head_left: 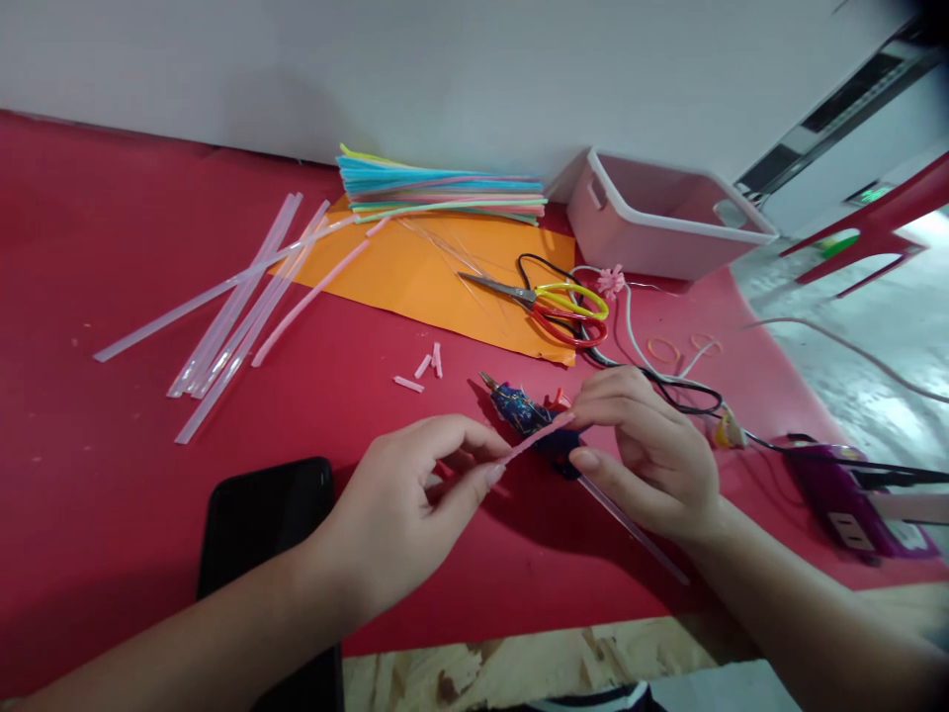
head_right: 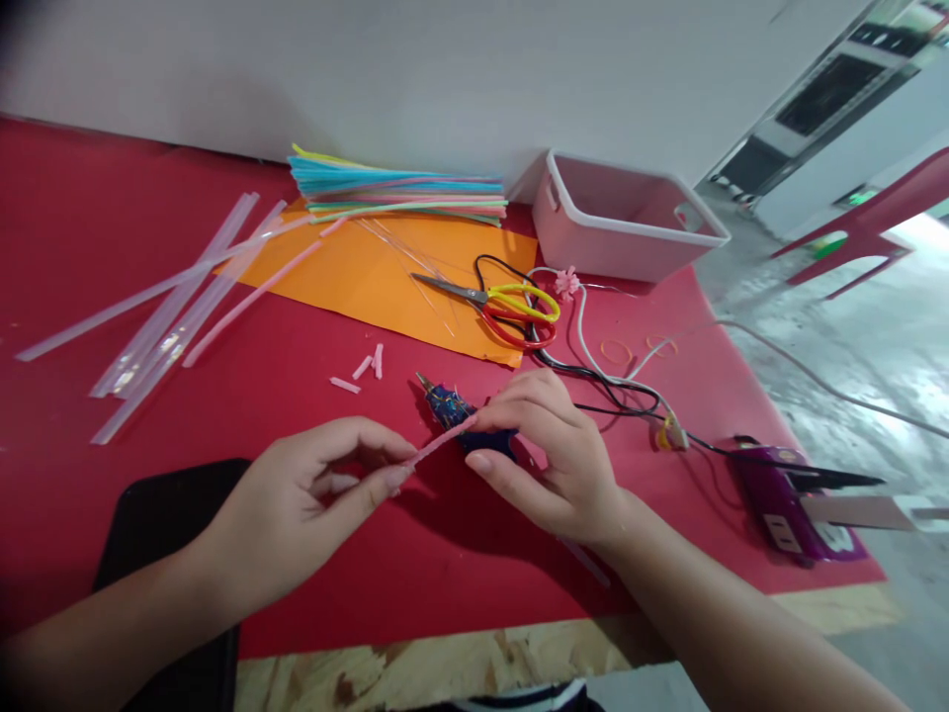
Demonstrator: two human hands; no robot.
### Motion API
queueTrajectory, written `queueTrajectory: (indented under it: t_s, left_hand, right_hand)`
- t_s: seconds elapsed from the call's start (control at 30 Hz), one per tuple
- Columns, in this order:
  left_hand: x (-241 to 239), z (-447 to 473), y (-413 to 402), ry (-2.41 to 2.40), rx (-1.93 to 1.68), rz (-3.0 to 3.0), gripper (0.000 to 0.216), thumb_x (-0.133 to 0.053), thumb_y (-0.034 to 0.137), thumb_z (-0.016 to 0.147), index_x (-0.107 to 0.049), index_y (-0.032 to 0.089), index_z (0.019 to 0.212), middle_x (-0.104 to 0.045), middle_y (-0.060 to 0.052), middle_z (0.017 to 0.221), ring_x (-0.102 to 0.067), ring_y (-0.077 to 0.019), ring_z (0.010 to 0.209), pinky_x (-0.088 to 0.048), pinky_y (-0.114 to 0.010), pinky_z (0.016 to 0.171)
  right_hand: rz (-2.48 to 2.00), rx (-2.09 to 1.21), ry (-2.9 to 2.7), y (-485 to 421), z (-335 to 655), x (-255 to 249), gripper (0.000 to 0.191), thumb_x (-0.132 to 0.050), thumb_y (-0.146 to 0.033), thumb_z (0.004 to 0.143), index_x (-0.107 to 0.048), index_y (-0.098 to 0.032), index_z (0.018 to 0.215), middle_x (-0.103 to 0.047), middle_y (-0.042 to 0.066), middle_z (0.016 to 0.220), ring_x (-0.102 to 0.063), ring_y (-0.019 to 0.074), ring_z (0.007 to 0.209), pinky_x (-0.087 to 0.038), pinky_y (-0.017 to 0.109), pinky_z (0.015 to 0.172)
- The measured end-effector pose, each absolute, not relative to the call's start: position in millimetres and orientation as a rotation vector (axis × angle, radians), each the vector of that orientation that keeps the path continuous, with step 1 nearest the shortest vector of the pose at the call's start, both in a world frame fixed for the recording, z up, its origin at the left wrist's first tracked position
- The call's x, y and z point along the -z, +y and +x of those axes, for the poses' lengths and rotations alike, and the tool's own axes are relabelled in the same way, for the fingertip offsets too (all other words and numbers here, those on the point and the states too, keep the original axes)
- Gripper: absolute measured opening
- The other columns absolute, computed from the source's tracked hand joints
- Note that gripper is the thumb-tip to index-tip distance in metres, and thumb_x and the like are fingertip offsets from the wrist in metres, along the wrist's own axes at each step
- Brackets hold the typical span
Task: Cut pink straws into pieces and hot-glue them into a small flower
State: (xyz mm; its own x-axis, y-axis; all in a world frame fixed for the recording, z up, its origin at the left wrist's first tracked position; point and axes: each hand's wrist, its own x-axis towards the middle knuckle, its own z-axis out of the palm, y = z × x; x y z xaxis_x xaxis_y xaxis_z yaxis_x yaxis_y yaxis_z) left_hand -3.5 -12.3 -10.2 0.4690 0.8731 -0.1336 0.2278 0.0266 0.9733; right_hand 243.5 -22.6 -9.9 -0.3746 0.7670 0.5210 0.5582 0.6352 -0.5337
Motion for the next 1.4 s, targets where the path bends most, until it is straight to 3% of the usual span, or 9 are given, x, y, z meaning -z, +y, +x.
queueTrajectory:
  t_s: [0.5, 0.73, 0.8, 0.97, 1.07, 1.2, 1.3, 1.4]
  left_hand:
    - [8.0, -2.7, -12.3, 1.048, -0.590, 1.505, 0.004, -0.071, 0.025, 0.087, -0.072, 0.024, 0.090, -0.077, 0.002, 0.082, -0.069, -0.0118, 0.069, -0.051, -0.020, 0.059]
    - [3.0, 0.4, -10.1, 1.013, -0.567, 1.282, 0.027, -0.077, 0.028, 0.081, -0.066, 0.021, 0.104, -0.073, -0.002, 0.093, -0.067, -0.0137, 0.075, -0.056, -0.023, 0.065]
    - [1.0, 0.8, -8.8, 1.001, -0.539, 1.229, 0.023, -0.074, 0.028, 0.084, -0.066, 0.019, 0.103, -0.072, -0.003, 0.093, -0.066, -0.0132, 0.075, -0.056, -0.024, 0.066]
    - [-2.2, 0.5, -4.2, 0.972, -0.423, 1.105, 0.006, -0.065, 0.021, 0.087, -0.065, 0.017, 0.091, -0.063, 0.003, 0.071, -0.053, -0.0072, 0.052, -0.041, -0.018, 0.046]
    - [-0.8, -0.3, -3.1, 0.934, -0.413, 1.047, 0.007, -0.068, 0.018, 0.085, -0.065, 0.016, 0.091, -0.060, 0.005, 0.070, -0.052, -0.0057, 0.051, -0.041, -0.017, 0.047]
    - [3.1, -0.7, -2.7, 0.940, -0.498, 1.014, 0.008, -0.067, 0.018, 0.087, -0.063, 0.017, 0.095, -0.062, 0.004, 0.073, -0.053, -0.0045, 0.049, -0.040, -0.015, 0.044]
    - [4.4, -1.1, -0.4, 1.028, -0.626, 0.996, 0.009, -0.068, 0.018, 0.088, -0.061, 0.018, 0.094, -0.062, 0.005, 0.074, -0.054, -0.0041, 0.050, -0.039, -0.014, 0.042]
    - [4.0, -2.4, 2.8, 1.114, -0.739, 0.966, 0.013, -0.069, 0.017, 0.085, -0.057, 0.019, 0.090, -0.060, 0.007, 0.070, -0.053, -0.0038, 0.049, -0.035, -0.013, 0.040]
  right_hand:
    - [-1.093, -0.602, -1.902, -25.7, 237.8, 14.4, 0.011, -0.066, -0.016, 0.095, -0.073, -0.024, 0.096, -0.071, 0.002, 0.084, -0.064, 0.0180, 0.080, -0.052, 0.036, 0.075]
    - [-1.153, -0.643, -1.804, -26.1, 235.1, 13.3, 0.011, -0.066, -0.020, 0.095, -0.075, -0.024, 0.092, -0.071, 0.003, 0.081, -0.064, 0.0187, 0.078, -0.053, 0.036, 0.073]
    - [-1.157, -0.642, -1.784, -25.6, 234.8, 13.6, 0.010, -0.066, -0.021, 0.095, -0.075, -0.024, 0.091, -0.071, 0.004, 0.080, -0.065, 0.0188, 0.077, -0.054, 0.036, 0.073]
    - [-1.141, -0.620, -1.772, -25.6, 233.3, 14.4, 0.012, -0.065, -0.018, 0.095, -0.074, -0.024, 0.091, -0.071, 0.003, 0.080, -0.065, 0.0181, 0.078, -0.054, 0.034, 0.072]
    - [-1.150, -0.567, -1.810, -25.5, 233.6, 14.6, 0.013, -0.064, -0.014, 0.095, -0.073, -0.024, 0.093, -0.071, 0.003, 0.081, -0.065, 0.0181, 0.078, -0.053, 0.034, 0.073]
    - [-1.285, -0.404, -1.972, -21.4, 245.0, 16.5, 0.023, -0.055, -0.013, 0.095, -0.071, -0.025, 0.108, -0.074, 0.005, 0.093, -0.068, 0.0224, 0.088, -0.054, 0.040, 0.080]
    - [-1.458, -0.180, -2.151, -14.9, 263.3, 21.3, 0.045, -0.054, -0.009, 0.084, -0.067, -0.024, 0.124, -0.071, 0.011, 0.116, -0.065, 0.0322, 0.109, -0.050, 0.053, 0.094]
    - [-1.509, -0.177, -2.346, -9.6, 280.5, 27.7, 0.053, -0.052, -0.006, 0.075, -0.067, -0.022, 0.124, -0.067, 0.013, 0.123, -0.063, 0.0348, 0.111, -0.050, 0.057, 0.096]
